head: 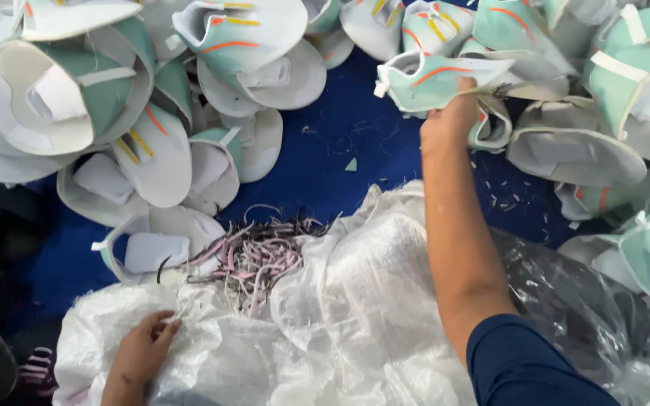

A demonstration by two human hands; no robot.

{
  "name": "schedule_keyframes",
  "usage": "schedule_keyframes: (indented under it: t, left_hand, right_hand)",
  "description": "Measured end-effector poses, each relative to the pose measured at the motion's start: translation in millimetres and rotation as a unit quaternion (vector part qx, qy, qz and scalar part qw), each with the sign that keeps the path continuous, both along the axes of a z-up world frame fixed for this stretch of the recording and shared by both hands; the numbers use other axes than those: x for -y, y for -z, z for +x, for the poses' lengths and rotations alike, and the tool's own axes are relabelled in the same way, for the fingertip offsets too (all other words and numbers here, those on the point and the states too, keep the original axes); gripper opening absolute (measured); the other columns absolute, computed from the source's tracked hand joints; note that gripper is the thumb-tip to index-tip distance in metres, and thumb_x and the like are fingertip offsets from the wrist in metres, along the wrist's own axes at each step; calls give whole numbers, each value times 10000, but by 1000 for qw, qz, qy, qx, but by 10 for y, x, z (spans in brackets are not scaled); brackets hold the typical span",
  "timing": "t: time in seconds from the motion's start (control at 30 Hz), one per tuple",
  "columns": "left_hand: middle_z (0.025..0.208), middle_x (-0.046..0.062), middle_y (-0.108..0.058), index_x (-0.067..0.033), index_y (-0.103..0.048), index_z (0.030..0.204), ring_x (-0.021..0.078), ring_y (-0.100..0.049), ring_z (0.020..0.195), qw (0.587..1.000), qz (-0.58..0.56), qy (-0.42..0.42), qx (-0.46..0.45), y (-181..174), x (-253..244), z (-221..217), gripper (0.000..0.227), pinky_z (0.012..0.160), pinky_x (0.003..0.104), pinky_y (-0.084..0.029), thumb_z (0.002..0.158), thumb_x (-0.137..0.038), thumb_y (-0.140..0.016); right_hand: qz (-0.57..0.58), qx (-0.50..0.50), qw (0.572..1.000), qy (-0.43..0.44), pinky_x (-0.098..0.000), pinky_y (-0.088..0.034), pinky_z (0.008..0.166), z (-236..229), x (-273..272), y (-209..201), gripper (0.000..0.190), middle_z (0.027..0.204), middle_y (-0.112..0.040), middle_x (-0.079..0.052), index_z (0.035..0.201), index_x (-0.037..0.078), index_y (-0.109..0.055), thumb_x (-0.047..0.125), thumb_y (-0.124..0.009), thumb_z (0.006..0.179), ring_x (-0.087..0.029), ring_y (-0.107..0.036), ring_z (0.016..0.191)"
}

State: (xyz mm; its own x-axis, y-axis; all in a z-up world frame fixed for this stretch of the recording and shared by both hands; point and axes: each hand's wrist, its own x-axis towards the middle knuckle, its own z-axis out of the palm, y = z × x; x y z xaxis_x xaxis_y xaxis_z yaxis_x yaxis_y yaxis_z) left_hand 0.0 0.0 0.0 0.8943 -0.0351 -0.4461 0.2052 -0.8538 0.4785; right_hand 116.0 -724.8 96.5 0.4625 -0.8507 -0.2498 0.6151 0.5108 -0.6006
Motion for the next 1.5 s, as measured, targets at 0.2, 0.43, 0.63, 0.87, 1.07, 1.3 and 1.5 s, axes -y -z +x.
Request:
schedule_keyframes:
  t: [0.2, 0.43, 0.63, 0.87, 1.07, 1.3, 1.5]
  left_hand:
    - [1056, 149, -799, -128, -712, 1285, 299, -767, 945, 1000, -22, 5, 13, -228, 118, 1, 447, 868, 391, -580, 906, -364, -701]
    - [1020, 162, -804, -132, -736, 1271, 295, -766, 932, 999, 14, 24, 22, -253, 167, -16, 432, 852, 391, -583, 913, -372, -703]
    - [1016, 145, -783, -78, -729, 1214, 265, -747, 902, 992, -78, -36, 90, -421, 209, -241, 385, 824, 372, -566, 932, -339, -700]
    - [1124, 110, -739, -57, -684, 1294, 247, -681, 973, 944, -253, 19, 213, -564, 442, -320, 422, 866, 357, -551, 930, -252, -770]
    - [1405, 210, -574, -32, -243, 1588, 274, -638, 1109, 908, -355, 131, 181, -746, 1007, -648, 1047, 831, 338, -542, 776, -299, -848]
    - [1222, 229, -722, -30, -338, 1611, 240, -723, 891, 912, -403, -64, 38, -156, 928, -363, 964, 754, 325, -591, 855, -438, -774]
    - [1007, 311, -725, -63, -43, 1637, 327, -669, 711, 967, -235, -60, -79, -939, 1264, -490, 1257, 609, 388, -544, 726, -616, -710]
  right_hand:
    - [-60, -40, 997, 38, -302, -490, 746, -1073, -1361, -579, 334, 1174, -673, -67, 1236, 74, -616, 196, -668, 930, -180, -664, 989]
    - [-377, -210, 893, -128, -370, -508, 898, -2033, -3523, 185, 408, 1167, -627, -73, 1276, 21, -549, 183, -702, 934, -204, -606, 1045]
    - [-133, -11, 908, -396, -266, -527, 816, -2228, -4239, -325, 270, 1033, -667, -2, 1147, 31, -616, 125, -732, 922, -74, -615, 920]
    - [-241, 17, 861, -447, -289, -512, 786, -2197, -4171, 63, 206, 994, -626, -14, 1123, 65, -588, 165, -724, 1005, -97, -602, 897]
    - [-240, -36, 715, -656, -274, -576, 801, -1935, -3879, -403, 345, 1127, -743, -34, 1050, 108, -568, 428, -649, 946, -131, -723, 982]
    - [-332, 15, 702, -630, -253, -501, 723, -1751, -3618, 292, 391, 952, -693, -43, 1074, 79, -571, 438, -698, 984, -120, -671, 875]
    - [-291, -108, 716, -626, -224, -474, 638, -1998, -3645, 596, 298, 847, -688, -4, 1002, 95, -616, 392, -614, 995, -84, -663, 759]
